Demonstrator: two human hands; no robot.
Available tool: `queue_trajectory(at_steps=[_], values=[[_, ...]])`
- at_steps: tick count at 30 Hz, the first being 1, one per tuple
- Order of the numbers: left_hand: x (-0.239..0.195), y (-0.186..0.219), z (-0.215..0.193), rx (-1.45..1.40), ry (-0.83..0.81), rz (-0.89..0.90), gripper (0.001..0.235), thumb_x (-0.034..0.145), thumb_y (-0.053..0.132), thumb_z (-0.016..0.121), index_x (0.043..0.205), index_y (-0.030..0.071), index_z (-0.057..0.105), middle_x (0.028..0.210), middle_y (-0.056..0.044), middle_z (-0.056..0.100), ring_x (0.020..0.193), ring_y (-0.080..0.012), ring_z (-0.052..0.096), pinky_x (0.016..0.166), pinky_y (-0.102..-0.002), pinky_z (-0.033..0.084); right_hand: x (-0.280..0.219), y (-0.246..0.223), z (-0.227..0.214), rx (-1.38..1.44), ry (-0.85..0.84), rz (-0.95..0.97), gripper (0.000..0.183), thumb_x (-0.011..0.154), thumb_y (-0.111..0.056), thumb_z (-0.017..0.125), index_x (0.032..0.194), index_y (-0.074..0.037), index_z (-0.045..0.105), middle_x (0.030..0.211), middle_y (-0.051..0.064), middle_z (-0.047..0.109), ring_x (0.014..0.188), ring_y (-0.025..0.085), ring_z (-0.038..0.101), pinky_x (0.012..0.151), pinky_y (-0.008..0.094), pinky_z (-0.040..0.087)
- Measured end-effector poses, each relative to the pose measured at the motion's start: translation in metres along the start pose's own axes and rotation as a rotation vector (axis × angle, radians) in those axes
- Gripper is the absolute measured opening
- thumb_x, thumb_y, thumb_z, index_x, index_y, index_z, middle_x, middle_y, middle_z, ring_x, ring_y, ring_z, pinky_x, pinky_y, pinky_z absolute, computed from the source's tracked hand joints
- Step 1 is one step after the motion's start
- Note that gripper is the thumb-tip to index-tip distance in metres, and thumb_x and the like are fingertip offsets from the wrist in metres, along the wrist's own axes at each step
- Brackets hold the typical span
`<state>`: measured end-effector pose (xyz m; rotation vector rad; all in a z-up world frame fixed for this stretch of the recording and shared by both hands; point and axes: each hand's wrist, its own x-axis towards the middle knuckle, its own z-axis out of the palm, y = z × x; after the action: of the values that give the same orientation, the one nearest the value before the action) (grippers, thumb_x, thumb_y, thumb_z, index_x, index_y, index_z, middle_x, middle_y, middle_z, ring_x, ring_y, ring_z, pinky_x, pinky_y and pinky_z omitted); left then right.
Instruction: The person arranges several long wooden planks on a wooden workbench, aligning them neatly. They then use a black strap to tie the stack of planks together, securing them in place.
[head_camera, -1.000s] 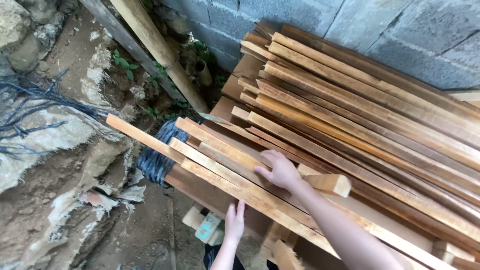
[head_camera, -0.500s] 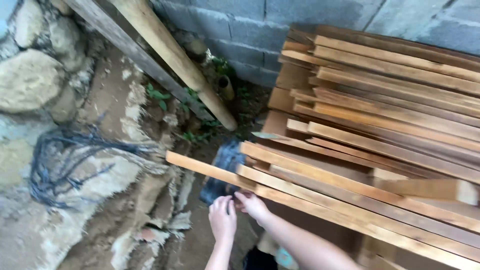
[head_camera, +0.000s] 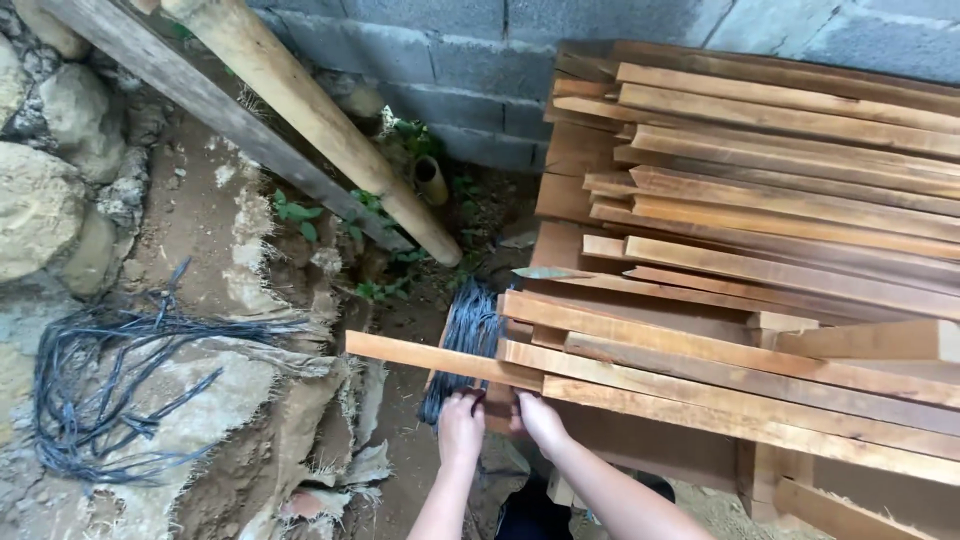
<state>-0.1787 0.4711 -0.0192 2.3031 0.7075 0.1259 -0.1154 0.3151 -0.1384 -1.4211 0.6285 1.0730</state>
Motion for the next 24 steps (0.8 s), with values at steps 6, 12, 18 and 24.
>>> queue_trajectory(at_steps=[6,12,18,24], values=[[-0.001,0.007,0.002,0.078,-0.025,-0.024,0.021,0.082,0.009,0.070,0.101,0.011,0.078,0.111,-0.010,0.072,0.101,-0.0334,0.065,0.092,-0.043,0.052,-0.116,-0.082,-0.043,-1.204,-0.244,-0.651,0.031,0.096,-0.029,0.044,0.094,-0.010,0.068,0.096,0.017,0.070,0.093,0.034,0.065,0.083,0.044,0.051],[-0.003,0.022,0.005,0.328,-0.129,-0.152,0.023,0.091,0.023,0.066,0.110,0.014,0.074,0.115,-0.010,0.071,0.106,-0.0315,0.064,0.095,-0.044,0.052,-0.296,-0.277,-0.080,-1.456,-0.406,-0.284,0.025,0.089,-0.014,0.054,0.099,-0.018,0.076,0.098,0.005,0.077,0.100,0.024,0.073,0.088,0.040,0.056],[-0.040,0.078,0.028,0.469,0.115,-0.242,0.041,0.092,0.035,0.064,0.125,0.011,0.063,0.137,-0.009,0.060,0.126,-0.0294,0.056,0.105,-0.046,0.045,-0.184,-0.318,-0.231,-1.449,0.054,-0.705,0.026,0.095,-0.025,0.051,0.114,-0.012,0.063,0.101,0.018,0.072,0.096,0.039,0.069,0.082,0.051,0.054],[-0.100,0.202,0.143,-0.484,0.392,-0.568,0.076,0.102,0.047,0.047,0.157,0.000,0.022,0.163,-0.020,0.026,0.149,-0.0321,0.029,0.121,-0.044,0.024,-0.077,-0.278,-0.296,-1.298,-0.086,-0.665,0.037,0.099,-0.034,0.048,0.120,-0.006,0.061,0.112,0.025,0.071,0.106,0.042,0.067,0.094,0.049,0.052]])
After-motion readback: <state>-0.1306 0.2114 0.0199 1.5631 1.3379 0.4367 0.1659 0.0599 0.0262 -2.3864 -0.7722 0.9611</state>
